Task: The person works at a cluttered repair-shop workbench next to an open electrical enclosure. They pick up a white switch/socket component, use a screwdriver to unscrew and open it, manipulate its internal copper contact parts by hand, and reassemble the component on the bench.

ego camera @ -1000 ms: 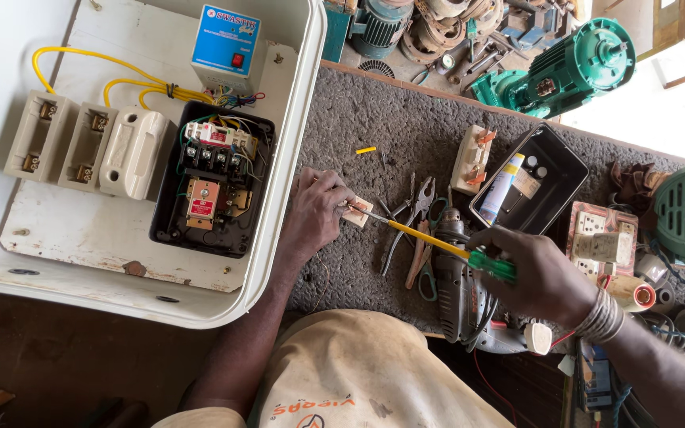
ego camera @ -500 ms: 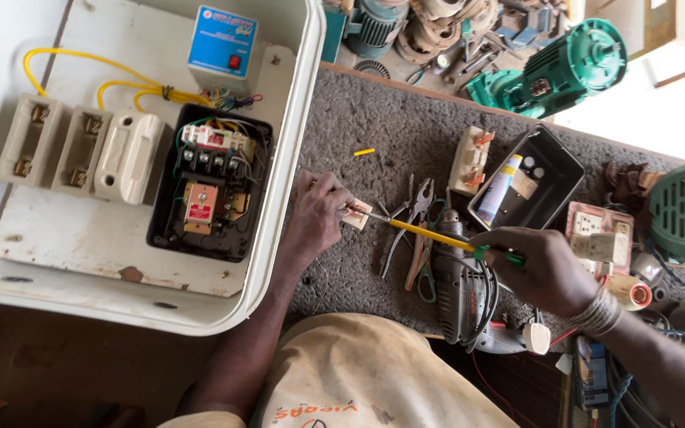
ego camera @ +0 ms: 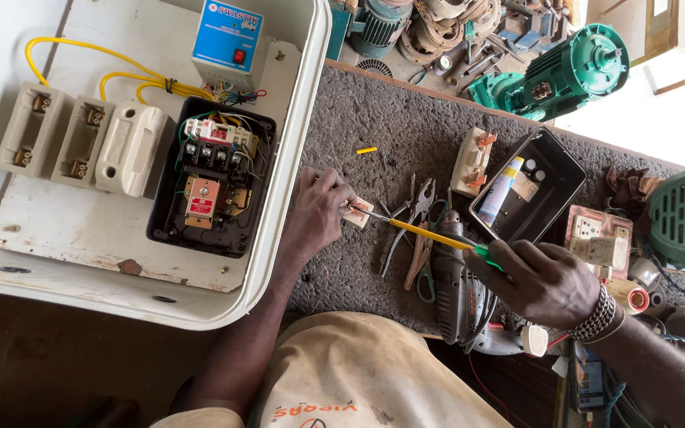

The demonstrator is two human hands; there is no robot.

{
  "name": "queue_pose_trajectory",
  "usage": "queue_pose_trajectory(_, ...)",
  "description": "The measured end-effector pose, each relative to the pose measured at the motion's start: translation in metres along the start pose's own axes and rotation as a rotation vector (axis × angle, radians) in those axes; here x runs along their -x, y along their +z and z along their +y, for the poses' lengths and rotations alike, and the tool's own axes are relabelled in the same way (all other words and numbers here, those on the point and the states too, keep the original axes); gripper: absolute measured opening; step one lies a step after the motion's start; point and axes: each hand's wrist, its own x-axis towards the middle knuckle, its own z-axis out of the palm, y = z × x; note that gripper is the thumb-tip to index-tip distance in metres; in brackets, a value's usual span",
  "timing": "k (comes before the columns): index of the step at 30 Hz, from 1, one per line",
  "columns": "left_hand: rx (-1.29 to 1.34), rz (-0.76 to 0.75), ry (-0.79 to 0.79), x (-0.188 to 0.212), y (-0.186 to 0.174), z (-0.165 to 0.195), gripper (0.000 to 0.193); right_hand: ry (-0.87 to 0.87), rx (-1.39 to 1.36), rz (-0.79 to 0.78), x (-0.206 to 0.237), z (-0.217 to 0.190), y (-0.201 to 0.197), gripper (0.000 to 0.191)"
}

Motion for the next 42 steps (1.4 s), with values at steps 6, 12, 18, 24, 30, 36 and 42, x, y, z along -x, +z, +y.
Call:
queue_pose_trajectory(6, 0.028, -0.035, -0.014, 0.003, -0.001, 0.004, 0.023, 0.013, -0.051, -0.098, -0.012, 0.006, -0.015, 0.047)
queue_pose_trajectory(12, 0.020, -0.032, -0.034, 0.004, 0.001, 0.009, 0.026, 0.146, -0.275, -0.081, -0.018, 0.010, -0.015, 0.048)
queue_pose_trajectory(18, 0.003, -0.040, -0.037, 0.004, 0.005, 0.008, 0.026, 0.476, -0.538, -0.243, -0.019, 0.010, -0.016, 0.043)
queue_pose_trajectory(24, 0.014, -0.001, 0.011, -0.002, -0.001, 0.004, 0.033, 0.541, -0.682, -0.115, -0.020, 0.005, -0.019, 0.029)
queue_pose_trajectory(30, -0.008, 0.268, -0.014, 0.006, -0.005, 0.013, 0.062, 0.918, -0.732, -0.233, 0.010, 0.006, -0.027, 0.029)
queue_pose_trajectory(36, -0.098, 0.340, -0.141, 0.027, -0.016, 0.040, 0.102, 1.150, -0.641, -0.390, -0.033, -0.057, 0.063, 0.060)
queue_pose_trajectory(42, -0.071, -0.126, -0.693, 0.005, -0.022, 0.049, 0.137, 0.871, -0.563, -0.493, -0.077, -0.081, 0.086, 0.069)
